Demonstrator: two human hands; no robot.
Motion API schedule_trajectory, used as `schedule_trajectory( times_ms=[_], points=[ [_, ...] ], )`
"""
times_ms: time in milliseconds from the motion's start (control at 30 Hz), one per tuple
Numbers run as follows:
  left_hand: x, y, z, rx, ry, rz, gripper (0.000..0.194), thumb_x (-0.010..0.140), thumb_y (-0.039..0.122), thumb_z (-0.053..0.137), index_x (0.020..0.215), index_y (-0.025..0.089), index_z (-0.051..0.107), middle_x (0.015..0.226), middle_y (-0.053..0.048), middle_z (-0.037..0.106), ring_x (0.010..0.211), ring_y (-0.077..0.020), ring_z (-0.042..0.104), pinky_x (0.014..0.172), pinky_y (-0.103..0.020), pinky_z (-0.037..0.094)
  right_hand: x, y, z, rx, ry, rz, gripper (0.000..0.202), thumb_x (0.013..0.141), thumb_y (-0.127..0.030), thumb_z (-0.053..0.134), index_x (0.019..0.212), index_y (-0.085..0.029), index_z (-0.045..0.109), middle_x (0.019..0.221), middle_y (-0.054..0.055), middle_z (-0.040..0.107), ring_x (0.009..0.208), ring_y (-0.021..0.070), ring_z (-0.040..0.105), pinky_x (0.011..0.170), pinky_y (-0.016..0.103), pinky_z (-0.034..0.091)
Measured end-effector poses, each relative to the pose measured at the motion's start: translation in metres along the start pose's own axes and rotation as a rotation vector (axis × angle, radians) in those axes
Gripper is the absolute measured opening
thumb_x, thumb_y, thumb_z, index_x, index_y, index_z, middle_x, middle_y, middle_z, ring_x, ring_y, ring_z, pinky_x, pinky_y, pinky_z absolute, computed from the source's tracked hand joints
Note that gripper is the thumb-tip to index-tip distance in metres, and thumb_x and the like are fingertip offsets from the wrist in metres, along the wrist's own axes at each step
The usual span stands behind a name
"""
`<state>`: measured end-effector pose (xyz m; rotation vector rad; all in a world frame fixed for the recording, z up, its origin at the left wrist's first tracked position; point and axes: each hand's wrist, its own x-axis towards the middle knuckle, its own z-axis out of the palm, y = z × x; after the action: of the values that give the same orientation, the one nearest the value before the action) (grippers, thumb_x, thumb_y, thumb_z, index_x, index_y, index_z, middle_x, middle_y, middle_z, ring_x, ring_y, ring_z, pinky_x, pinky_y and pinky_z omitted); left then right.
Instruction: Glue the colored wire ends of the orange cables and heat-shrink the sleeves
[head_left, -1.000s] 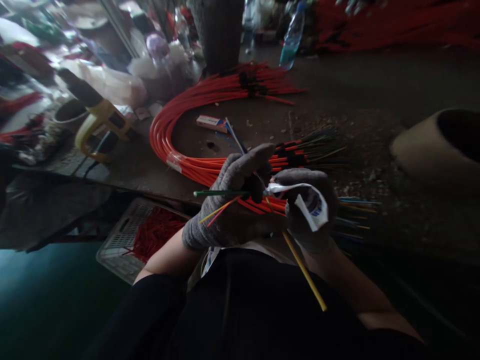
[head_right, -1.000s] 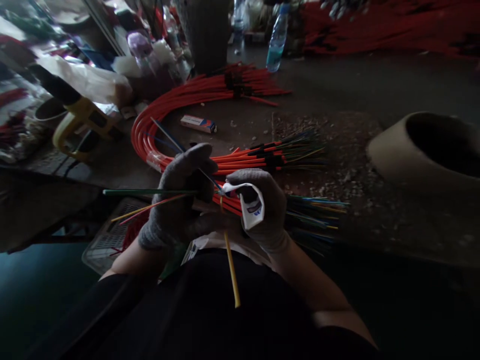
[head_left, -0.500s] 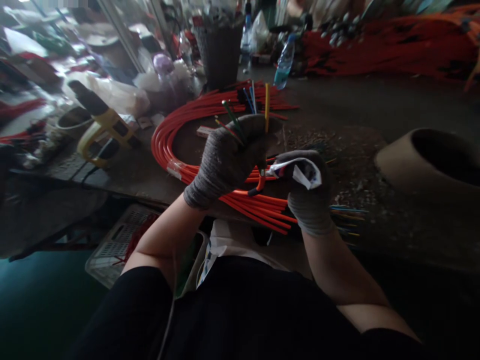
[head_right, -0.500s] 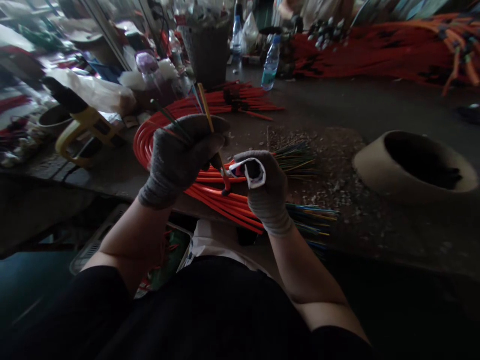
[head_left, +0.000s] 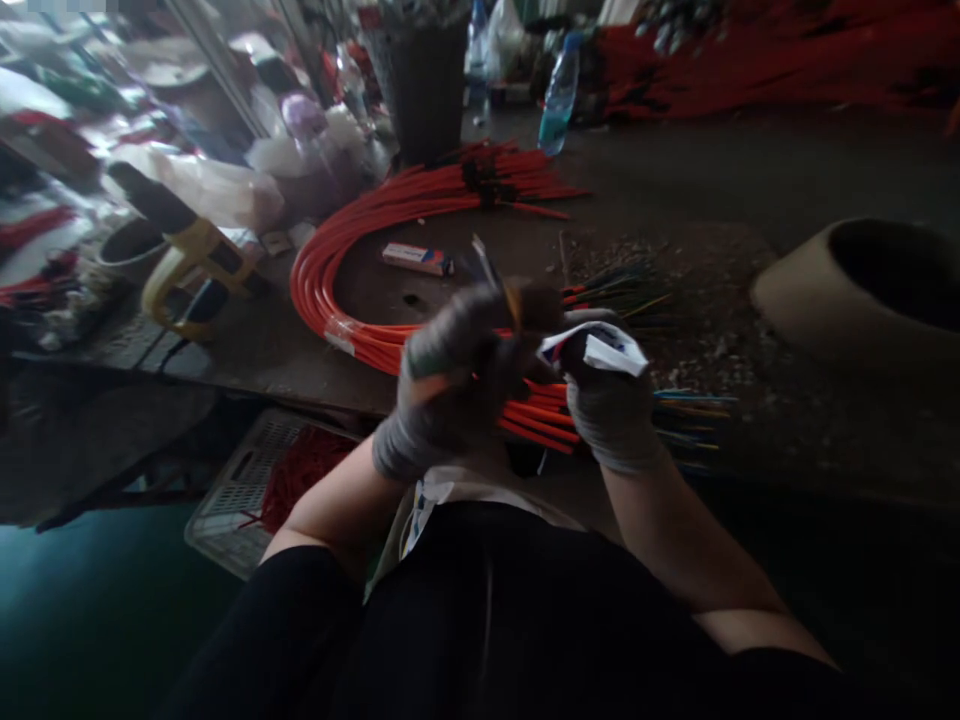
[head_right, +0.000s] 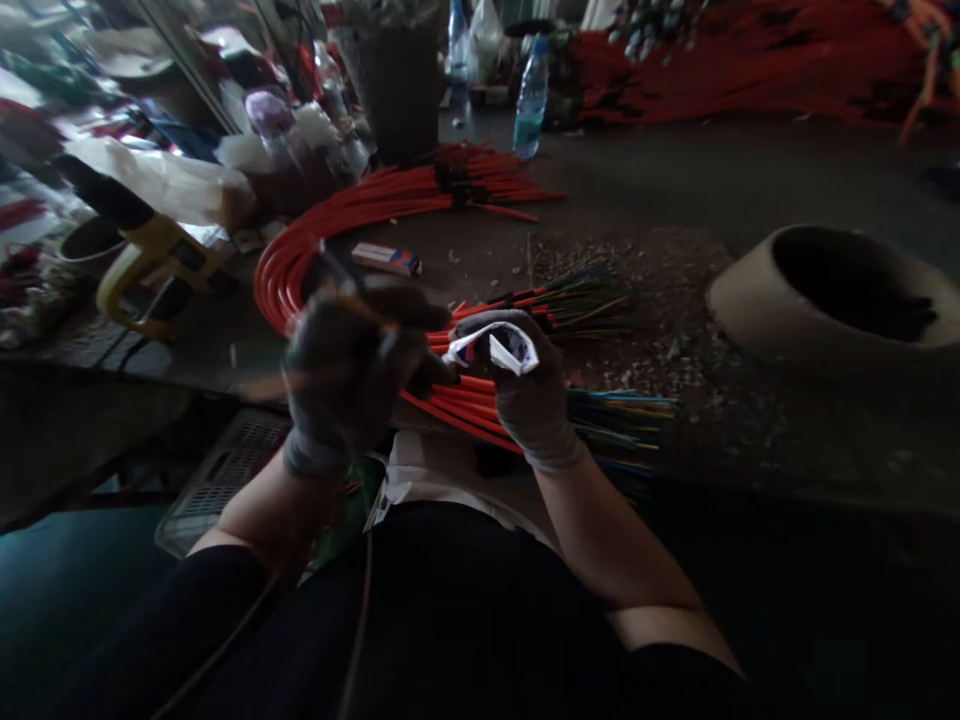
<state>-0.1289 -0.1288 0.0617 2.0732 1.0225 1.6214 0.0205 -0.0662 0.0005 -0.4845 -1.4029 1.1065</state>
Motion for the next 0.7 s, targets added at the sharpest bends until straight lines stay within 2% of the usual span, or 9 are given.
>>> schedule_trajectory(
  times_ms=[67, 133, 200, 267, 367, 500, 533, 633, 700],
  points=[
    [-0.025, 0.008, 0.015, 0.058, -0.238, 0.084, 0.032, 0.103, 0.033, 0.052, 0.131, 0.021, 0.062, 0.104, -0.004, 0.079, 0.079, -0.015, 0.076, 0.061, -0.023, 0.062, -0.014, -0.014, -0.019, -0.054, -0.077, 0.025, 0.018, 0.09, -0.043, 0.069, 0.088, -0.025, 0.071, 0.089, 0.005, 0.071, 0.082, 0.0202, 0.067, 0.081, 0.038, 0.058],
    [-0.046, 0.011, 0.032, 0.086, -0.458, 0.199, 0.028, 0.1, 0.035, 0.057, 0.123, 0.026, 0.069, 0.118, -0.002, 0.078, 0.079, -0.0142, 0.075, 0.064, -0.023, 0.062, -0.028, -0.029, -0.037, -0.084, -0.136, 0.11, 0.021, 0.091, -0.044, 0.069, 0.09, -0.024, 0.073, 0.086, 0.003, 0.07, 0.076, 0.0167, 0.066, 0.074, 0.032, 0.056],
    [-0.06, 0.01, 0.047, 0.185, -0.611, 0.363, 0.025, 0.101, 0.033, 0.055, 0.118, 0.03, 0.073, 0.133, -0.001, 0.071, 0.075, -0.0117, 0.072, 0.062, -0.022, 0.059, -0.037, -0.038, -0.048, -0.132, -0.175, 0.192, 0.024, 0.092, -0.046, 0.068, 0.089, -0.023, 0.074, 0.082, 0.003, 0.07, 0.071, 0.0151, 0.065, 0.065, 0.029, 0.053],
    [-0.065, 0.007, 0.057, 0.33, -0.703, 0.498, 0.03, 0.103, 0.031, 0.049, 0.122, 0.031, 0.072, 0.141, -0.002, 0.066, 0.074, -0.0101, 0.07, 0.061, -0.023, 0.057, -0.039, -0.041, -0.052, -0.179, -0.213, 0.216, 0.025, 0.093, -0.046, 0.066, 0.085, -0.023, 0.073, 0.078, 0.003, 0.069, 0.067, 0.0143, 0.063, 0.06, 0.027, 0.051],
    [-0.064, 0.005, 0.06, 0.41, -0.675, 0.544, 0.031, 0.104, 0.035, 0.047, 0.123, 0.03, 0.072, 0.14, -0.003, 0.067, 0.074, -0.0097, 0.069, 0.06, -0.023, 0.055, -0.034, -0.042, -0.05, -0.172, -0.256, 0.206, 0.023, 0.095, -0.04, 0.065, 0.083, -0.022, 0.072, 0.078, 0.002, 0.069, 0.066, 0.0129, 0.063, 0.059, 0.026, 0.051],
    [-0.063, 0.007, 0.057, 0.442, -0.685, 0.588, 0.027, 0.102, 0.032, 0.052, 0.118, 0.029, 0.074, 0.131, -0.004, 0.072, 0.077, -0.0116, 0.069, 0.062, -0.023, 0.054, -0.023, -0.043, -0.047, -0.11, -0.525, 0.257, 0.017, 0.088, -0.035, 0.072, 0.09, -0.018, 0.074, 0.08, 0.003, 0.071, 0.069, 0.013, 0.064, 0.061, 0.024, 0.051],
    [-0.065, 0.007, 0.057, 0.448, -0.691, 0.594, 0.027, 0.102, 0.031, 0.052, 0.118, 0.03, 0.074, 0.13, -0.005, 0.073, 0.076, -0.0114, 0.069, 0.061, -0.022, 0.054, -0.021, -0.043, -0.047, -0.107, -0.555, 0.285, 0.017, 0.088, -0.034, 0.072, 0.09, -0.018, 0.074, 0.078, 0.002, 0.07, 0.067, 0.0126, 0.063, 0.06, 0.023, 0.051],
    [-0.068, 0.008, 0.057, 0.433, -0.67, 0.573, 0.027, 0.102, 0.034, 0.052, 0.118, 0.03, 0.073, 0.126, -0.004, 0.074, 0.072, -0.0106, 0.068, 0.056, -0.021, 0.052, -0.023, -0.037, -0.051, -0.099, -0.459, 0.346, 0.018, 0.091, -0.036, 0.069, 0.086, -0.019, 0.073, 0.071, 0.001, 0.067, 0.06, 0.0115, 0.06, 0.056, 0.023, 0.049],
    [-0.064, 0.008, 0.055, 0.382, -0.637, 0.563, 0.027, 0.102, 0.035, 0.051, 0.119, 0.029, 0.072, 0.125, -0.005, 0.074, 0.076, -0.0117, 0.069, 0.059, -0.022, 0.054, -0.033, -0.031, -0.055, -0.131, -0.326, 0.333, 0.018, 0.092, -0.037, 0.067, 0.086, -0.021, 0.073, 0.074, 0.002, 0.068, 0.064, 0.0134, 0.062, 0.06, 0.025, 0.053]
  ],
)
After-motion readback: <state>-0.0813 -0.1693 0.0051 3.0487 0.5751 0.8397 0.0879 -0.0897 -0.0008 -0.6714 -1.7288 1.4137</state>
